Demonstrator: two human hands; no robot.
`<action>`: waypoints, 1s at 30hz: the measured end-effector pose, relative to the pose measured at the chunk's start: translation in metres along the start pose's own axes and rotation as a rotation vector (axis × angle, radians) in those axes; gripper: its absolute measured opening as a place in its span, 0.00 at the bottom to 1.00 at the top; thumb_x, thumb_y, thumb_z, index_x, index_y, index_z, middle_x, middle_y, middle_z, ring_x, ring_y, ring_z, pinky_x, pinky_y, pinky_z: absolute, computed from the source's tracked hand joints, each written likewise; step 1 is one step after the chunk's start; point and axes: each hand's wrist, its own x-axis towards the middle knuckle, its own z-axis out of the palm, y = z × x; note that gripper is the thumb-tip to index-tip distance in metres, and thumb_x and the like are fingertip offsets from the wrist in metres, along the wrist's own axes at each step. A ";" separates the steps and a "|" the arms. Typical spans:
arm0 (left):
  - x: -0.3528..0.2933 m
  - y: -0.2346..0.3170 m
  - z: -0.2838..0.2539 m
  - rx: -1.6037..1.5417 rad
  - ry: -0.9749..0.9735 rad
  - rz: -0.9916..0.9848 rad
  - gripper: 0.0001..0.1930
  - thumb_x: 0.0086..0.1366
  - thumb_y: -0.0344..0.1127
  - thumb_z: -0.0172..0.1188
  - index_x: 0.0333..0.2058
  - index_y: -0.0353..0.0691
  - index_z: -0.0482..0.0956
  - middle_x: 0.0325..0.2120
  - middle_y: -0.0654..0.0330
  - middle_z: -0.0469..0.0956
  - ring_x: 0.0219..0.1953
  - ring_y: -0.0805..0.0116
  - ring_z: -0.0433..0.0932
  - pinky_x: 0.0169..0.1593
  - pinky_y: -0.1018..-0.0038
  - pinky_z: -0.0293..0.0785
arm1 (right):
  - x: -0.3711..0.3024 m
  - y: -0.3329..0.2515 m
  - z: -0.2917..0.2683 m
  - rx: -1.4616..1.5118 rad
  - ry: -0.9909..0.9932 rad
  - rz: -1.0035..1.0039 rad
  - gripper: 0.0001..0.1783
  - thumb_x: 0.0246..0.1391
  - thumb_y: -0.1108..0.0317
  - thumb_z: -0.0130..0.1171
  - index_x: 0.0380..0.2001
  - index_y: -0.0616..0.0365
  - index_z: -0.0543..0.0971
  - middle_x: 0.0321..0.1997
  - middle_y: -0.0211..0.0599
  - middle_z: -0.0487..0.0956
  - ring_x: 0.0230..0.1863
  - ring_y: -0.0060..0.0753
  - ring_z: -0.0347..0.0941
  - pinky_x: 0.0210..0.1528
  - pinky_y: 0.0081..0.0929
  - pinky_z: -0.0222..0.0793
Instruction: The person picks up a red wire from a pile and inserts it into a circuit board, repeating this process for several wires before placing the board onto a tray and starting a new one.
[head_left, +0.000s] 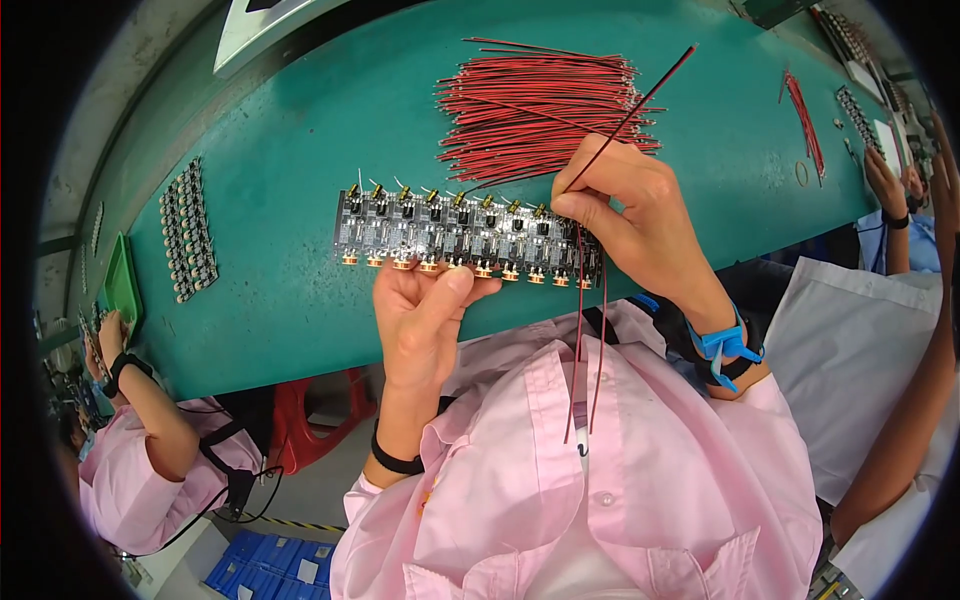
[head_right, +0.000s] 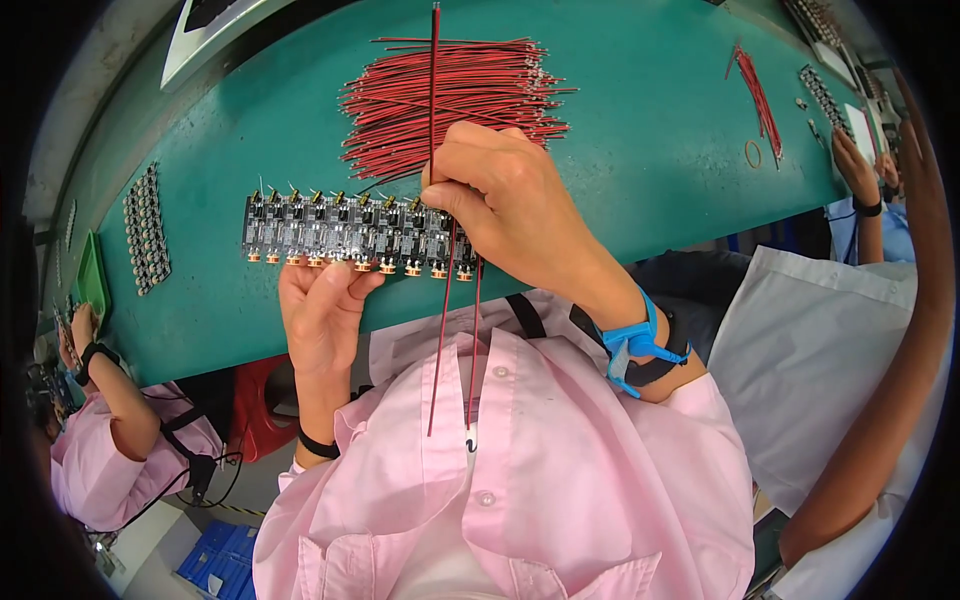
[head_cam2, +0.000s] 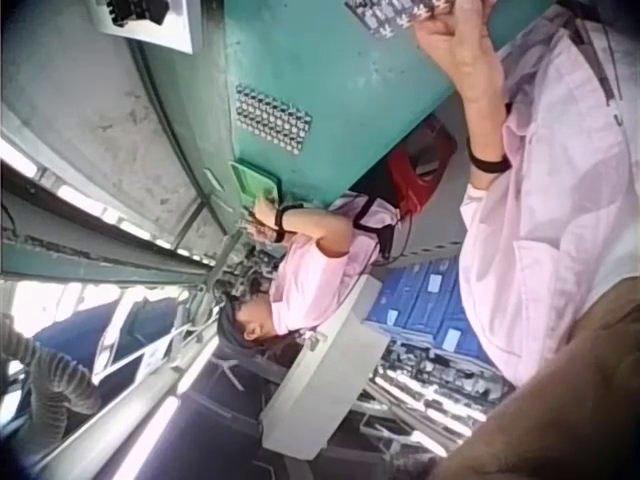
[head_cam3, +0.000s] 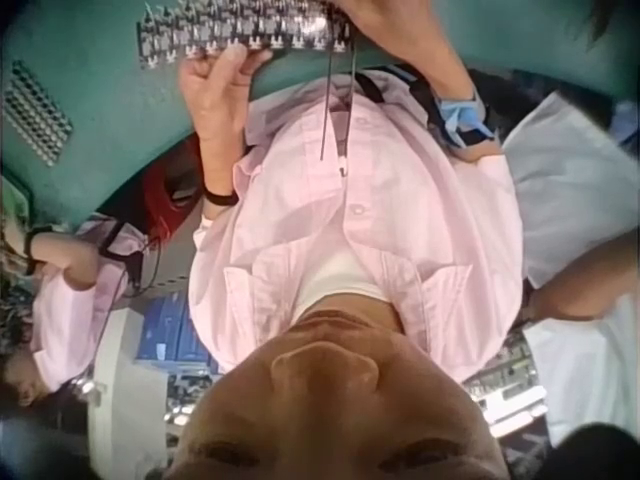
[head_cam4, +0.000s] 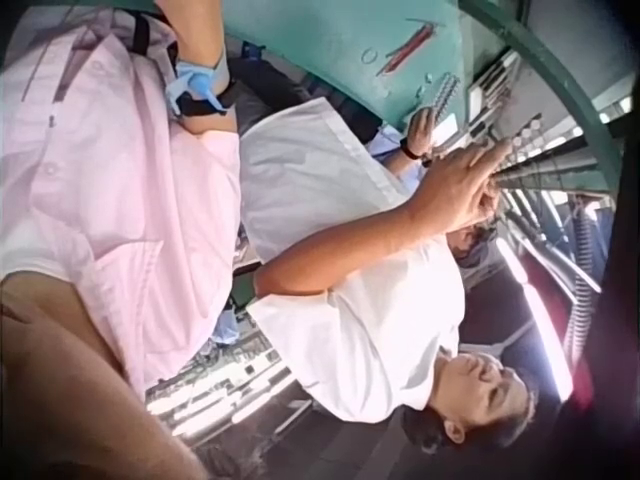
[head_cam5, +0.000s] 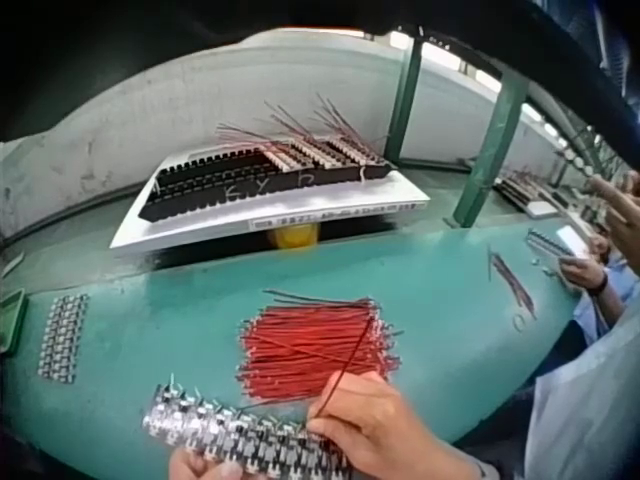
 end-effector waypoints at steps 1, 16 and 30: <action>0.000 0.000 -0.001 0.000 -0.004 -0.003 0.12 0.48 0.21 0.49 0.35 0.31 0.64 0.27 0.56 0.71 0.28 0.68 0.73 0.33 0.74 0.74 | 0.000 0.000 0.000 0.001 -0.002 0.000 0.03 0.34 0.77 0.53 0.17 0.64 0.70 0.18 0.33 0.67 0.20 0.28 0.62 0.22 0.21 0.56; 0.000 0.000 -0.001 0.015 0.008 -0.018 0.11 0.48 0.21 0.50 0.33 0.31 0.65 0.26 0.56 0.71 0.27 0.70 0.73 0.33 0.75 0.74 | 0.000 0.000 0.001 -0.064 0.002 0.008 0.03 0.34 0.76 0.53 0.17 0.64 0.70 0.18 0.33 0.68 0.19 0.28 0.61 0.23 0.21 0.55; -0.001 -0.001 -0.001 -0.001 0.024 0.006 0.11 0.48 0.21 0.50 0.33 0.32 0.65 0.26 0.57 0.71 0.27 0.71 0.73 0.32 0.75 0.74 | -0.002 -0.001 0.002 -0.080 -0.006 0.016 0.04 0.34 0.75 0.54 0.17 0.63 0.70 0.18 0.32 0.67 0.18 0.27 0.61 0.23 0.20 0.55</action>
